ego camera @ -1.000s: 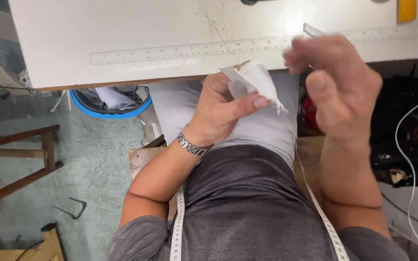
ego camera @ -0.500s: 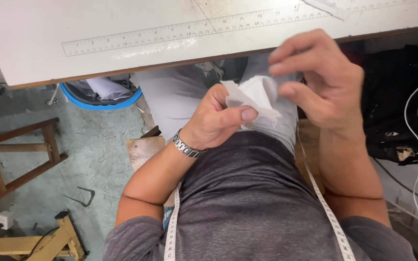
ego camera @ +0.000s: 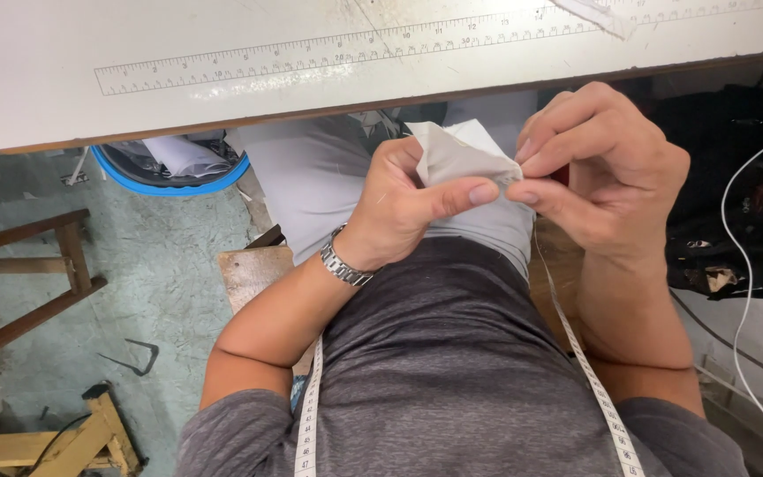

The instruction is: The person is sewing a small white fabric piece by hand. They use a needle and thread to stitch the fabric, occasionally adjusting the fabric and pulling the thread through. The person also uses a pen to mark the fabric and a ruler to measure it.

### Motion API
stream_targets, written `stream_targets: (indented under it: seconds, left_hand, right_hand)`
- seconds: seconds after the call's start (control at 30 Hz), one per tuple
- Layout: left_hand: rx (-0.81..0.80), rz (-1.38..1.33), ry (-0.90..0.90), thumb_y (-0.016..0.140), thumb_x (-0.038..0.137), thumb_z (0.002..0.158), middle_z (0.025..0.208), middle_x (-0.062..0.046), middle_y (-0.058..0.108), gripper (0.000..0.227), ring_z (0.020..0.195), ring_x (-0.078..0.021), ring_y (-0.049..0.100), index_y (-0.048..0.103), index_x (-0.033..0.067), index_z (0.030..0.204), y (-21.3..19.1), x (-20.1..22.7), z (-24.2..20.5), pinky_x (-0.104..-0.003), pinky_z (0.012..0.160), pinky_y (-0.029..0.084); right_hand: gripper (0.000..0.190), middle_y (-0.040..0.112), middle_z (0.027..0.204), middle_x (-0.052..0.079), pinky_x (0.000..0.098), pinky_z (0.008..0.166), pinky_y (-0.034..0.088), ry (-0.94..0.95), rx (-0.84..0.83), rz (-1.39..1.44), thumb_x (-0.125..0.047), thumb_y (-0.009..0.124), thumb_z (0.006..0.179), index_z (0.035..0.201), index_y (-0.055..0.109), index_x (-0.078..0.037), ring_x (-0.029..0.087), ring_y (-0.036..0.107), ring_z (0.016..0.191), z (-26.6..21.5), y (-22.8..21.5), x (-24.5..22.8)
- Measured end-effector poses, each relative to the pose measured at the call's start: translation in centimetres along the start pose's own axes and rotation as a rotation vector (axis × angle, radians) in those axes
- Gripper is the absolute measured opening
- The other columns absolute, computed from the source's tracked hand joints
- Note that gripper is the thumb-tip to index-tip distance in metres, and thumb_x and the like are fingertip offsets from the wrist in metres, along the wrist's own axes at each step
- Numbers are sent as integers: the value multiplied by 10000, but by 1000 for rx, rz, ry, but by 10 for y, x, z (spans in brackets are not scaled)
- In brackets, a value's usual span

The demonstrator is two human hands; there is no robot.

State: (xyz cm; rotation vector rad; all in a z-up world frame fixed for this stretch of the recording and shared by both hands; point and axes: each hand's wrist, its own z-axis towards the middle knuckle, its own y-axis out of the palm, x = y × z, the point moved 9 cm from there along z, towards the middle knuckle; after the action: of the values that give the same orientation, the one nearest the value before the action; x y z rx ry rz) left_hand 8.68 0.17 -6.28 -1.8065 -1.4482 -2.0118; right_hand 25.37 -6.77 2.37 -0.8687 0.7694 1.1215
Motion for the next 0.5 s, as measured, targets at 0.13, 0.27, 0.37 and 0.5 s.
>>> stream_targets:
  seconds: [0.13,0.27,0.37,0.5]
  left_hand:
    - [148,128,51,1064,293,941,925,139,789,228,876,-23,673,865,182,940,-10,10,1,-239,782,572]
    - [160,104,58,1079,288,937,991,124,835,230,936,-28,720,894,172,1011,-13,11,0,-237,824,612]
    - [168,76,22,1060,289,930,913,132,786,239,867,-33,688,849,177,928,-14,8,2,-245,777,582]
    - [70,-172,-25,1073,183,954,1038,28,905,199,955,-102,809,891,124,1011,-14,-8,2,-307,886,688]
  right_hand:
    - [128,791,1206,276,422,926,658,-33,-8,-79,-63,853,1159,1208,814,47,353,815,1009,2,6,-10]
    - [161,785,1266,311,438,936,654,-58,-23,-146,-66,791,1194,1261,833,74,377,814,1022,-3,12,-12]
    - [177,782,1250,309,420,909,642,-66,-10,-141,-62,751,1211,1281,832,78,370,791,1013,-7,15,-13]
    - [115,778,1268,259,396,1004,685,89,62,-31,-47,769,1219,1284,782,47,324,809,1075,-8,11,-2]
